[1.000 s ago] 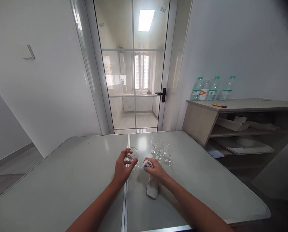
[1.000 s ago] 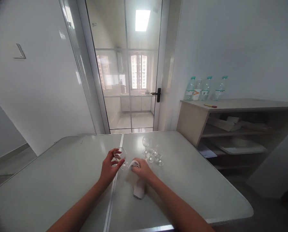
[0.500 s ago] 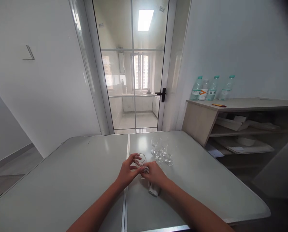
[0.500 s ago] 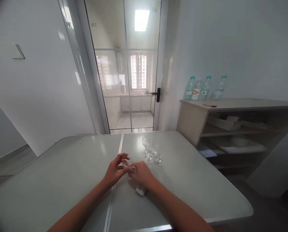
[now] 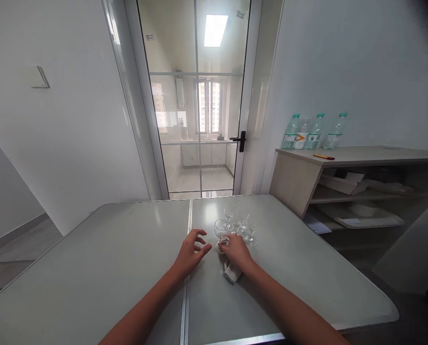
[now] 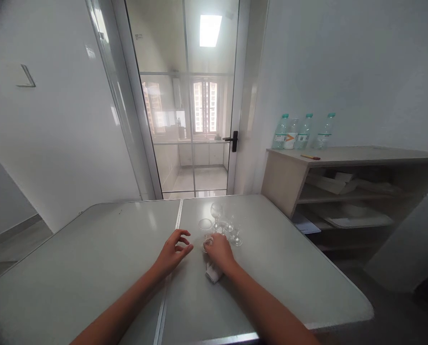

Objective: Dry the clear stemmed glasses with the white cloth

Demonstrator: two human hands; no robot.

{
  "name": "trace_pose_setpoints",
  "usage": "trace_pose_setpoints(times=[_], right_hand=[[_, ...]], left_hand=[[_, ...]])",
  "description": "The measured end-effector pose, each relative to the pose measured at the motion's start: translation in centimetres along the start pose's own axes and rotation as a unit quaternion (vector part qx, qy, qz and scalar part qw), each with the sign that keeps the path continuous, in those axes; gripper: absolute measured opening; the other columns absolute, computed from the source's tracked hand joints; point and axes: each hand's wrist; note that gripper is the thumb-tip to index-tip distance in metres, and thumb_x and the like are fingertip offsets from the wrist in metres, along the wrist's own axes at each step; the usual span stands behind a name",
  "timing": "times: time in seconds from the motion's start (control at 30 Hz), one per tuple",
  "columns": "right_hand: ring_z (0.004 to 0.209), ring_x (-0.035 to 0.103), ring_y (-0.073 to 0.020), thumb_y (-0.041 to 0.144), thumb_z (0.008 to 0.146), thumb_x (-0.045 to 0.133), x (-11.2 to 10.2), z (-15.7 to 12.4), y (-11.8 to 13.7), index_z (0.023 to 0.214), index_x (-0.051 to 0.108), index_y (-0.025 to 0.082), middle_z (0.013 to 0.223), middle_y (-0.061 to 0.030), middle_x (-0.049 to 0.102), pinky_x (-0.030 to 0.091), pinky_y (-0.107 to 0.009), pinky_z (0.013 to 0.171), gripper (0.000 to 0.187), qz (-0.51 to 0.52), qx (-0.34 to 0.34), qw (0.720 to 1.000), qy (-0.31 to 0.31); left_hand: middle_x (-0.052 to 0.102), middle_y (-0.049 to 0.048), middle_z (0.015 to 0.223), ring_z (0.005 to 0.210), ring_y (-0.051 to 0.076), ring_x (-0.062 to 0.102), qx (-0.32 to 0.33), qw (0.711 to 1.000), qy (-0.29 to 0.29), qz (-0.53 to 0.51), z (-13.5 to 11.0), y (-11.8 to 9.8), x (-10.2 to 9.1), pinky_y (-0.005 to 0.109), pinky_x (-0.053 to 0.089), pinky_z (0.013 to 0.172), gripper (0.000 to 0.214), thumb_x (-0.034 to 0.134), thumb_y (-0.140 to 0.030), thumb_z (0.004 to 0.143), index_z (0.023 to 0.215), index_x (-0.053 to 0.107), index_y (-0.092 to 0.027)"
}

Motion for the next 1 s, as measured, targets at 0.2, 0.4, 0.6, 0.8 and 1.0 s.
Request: trace_pose_setpoints(times=[0.2,0.4,0.6,0.8,1.0], right_hand=[[0.075,0.066,-0.0197,0.029,0.084,0.063,0.1,0.7,-0.8,0.081,0.074,0.018,0.082,-0.0088,0.075,0.035,-0.025,0.061,0.015,-0.011,0.025,1.000,-0.012],[0.079,0.066,-0.0191,0.025,0.088,0.057,0.4,1.5,-1.1,0.087,0.073,0.019,0.086,-0.0076,0.075,0.033,-0.025,0.062,0.017,-0.017,0.041,0.999,-0.028],[0.088,0.066,-0.0200,0.020,0.087,0.055,0.3,1.2,-1.0,0.098,0.071,0.019,0.096,-0.0082,0.075,0.036,-0.024,0.066,0.020,-0.013,0.032,0.999,-0.040],[0.070,0.060,-0.0178,0.021,0.086,0.053,-0.2,0.3,-0.3,0.078,0.066,0.016,0.079,-0.0098,0.070,0.029,-0.026,0.059,0.015,-0.067,0.018,0.997,-0.040],[0.055,0.043,-0.0100,0.023,0.075,0.061,-0.7,-1.4,1.3,0.061,0.056,0.017,0.057,0.0027,0.056,0.024,-0.024,0.054,0.017,-0.036,-0.208,0.960,0.186]], left_hand=[[0.051,0.0063,0.115,0.094,0.017,0.063,0.003,1.000,0.022,0.013,-0.1,-0.1,0.2,0.030,0.061,0.071,0.029,0.065,-0.047,0.090,0.108,0.061,-0.024],[0.050,0.0059,0.114,0.093,0.017,0.062,-0.002,1.000,0.021,0.022,-0.1,0.2,0.1,0.029,0.060,0.069,0.030,0.065,-0.049,0.090,0.106,0.062,-0.024],[0.054,0.0056,0.113,0.088,0.015,0.063,-0.007,0.999,0.025,0.039,0.1,0.5,0.2,0.027,0.056,0.069,0.029,0.063,-0.047,0.090,0.104,0.061,-0.023],[0.059,-0.0011,0.072,0.065,0.014,0.054,0.006,0.978,0.106,0.181,-0.3,0.4,-0.3,0.025,0.041,0.060,0.022,0.055,-0.039,0.095,0.084,0.060,-0.020],[0.070,0.0018,0.087,0.075,0.016,0.064,0.159,0.913,0.274,0.257,-1.4,0.3,-0.5,0.026,0.042,0.070,0.014,0.054,-0.015,0.088,0.079,0.062,-0.022]])
Point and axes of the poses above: each hand's wrist, its own z-axis towards the middle knuckle, its own x-axis out of the palm, y = z × x
